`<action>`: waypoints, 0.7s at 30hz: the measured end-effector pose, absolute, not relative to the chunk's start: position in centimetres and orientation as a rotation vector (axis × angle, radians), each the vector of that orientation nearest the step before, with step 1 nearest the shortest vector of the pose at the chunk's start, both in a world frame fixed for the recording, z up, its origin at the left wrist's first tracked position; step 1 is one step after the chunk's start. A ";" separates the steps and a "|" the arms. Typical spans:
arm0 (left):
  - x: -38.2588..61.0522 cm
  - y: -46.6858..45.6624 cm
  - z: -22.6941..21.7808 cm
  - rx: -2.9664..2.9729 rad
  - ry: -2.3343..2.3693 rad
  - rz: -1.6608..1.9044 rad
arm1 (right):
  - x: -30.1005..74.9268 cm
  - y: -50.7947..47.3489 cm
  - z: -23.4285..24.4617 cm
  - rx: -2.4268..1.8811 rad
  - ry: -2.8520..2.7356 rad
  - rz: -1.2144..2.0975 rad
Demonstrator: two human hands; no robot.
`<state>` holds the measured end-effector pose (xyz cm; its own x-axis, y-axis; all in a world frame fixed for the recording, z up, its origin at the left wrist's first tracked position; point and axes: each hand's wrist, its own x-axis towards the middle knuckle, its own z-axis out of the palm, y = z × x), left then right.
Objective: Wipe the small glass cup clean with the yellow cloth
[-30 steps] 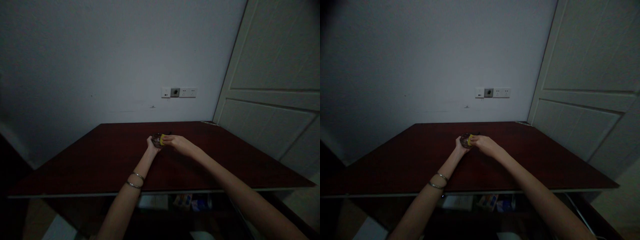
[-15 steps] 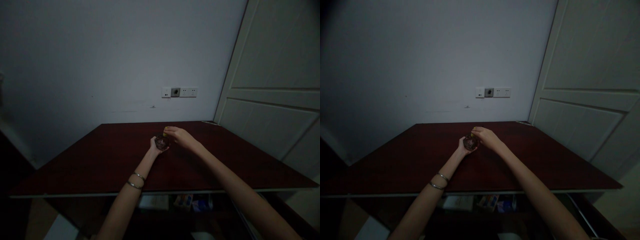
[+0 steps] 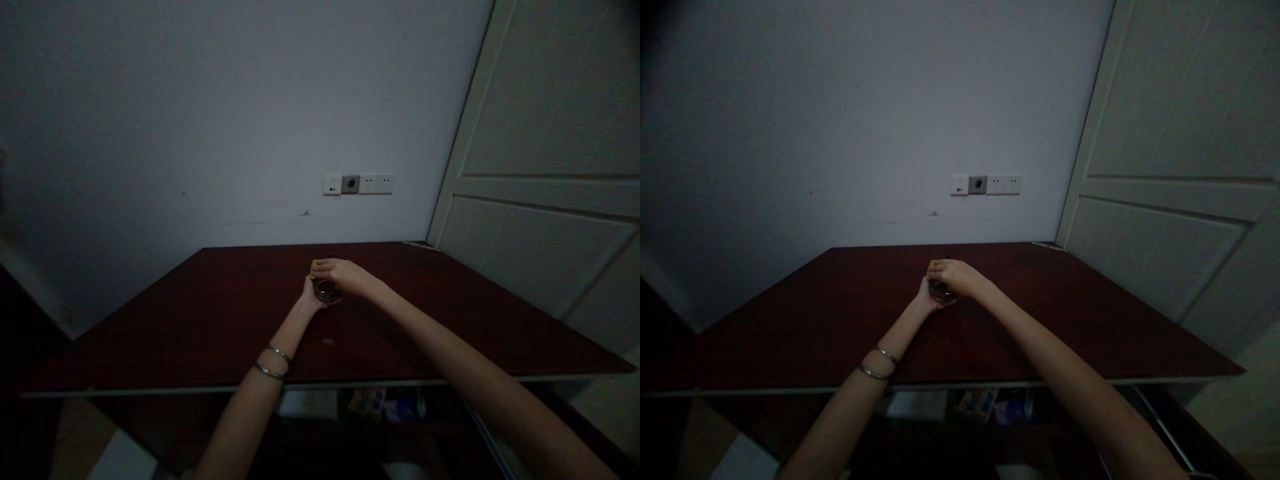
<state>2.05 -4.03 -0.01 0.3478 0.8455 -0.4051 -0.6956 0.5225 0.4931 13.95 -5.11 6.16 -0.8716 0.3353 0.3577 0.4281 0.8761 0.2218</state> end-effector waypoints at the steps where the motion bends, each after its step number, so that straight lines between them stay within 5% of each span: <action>1: 2.0 -4.1 0.1 0.252 0.691 1.018 | 14.0 -5.2 6.2 -0.586 -2.735 -0.429; 21: 1.3 -4.1 0.3 0.200 0.595 1.073 | 15.1 -7.1 8.3 -0.867 -2.660 -0.249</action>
<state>1.30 -4.15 0.35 0.3393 0.8697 -0.3585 -0.7651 0.4768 0.4327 15.07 -7.11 8.26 -0.7597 0.5398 0.3628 0.5977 0.7993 0.0622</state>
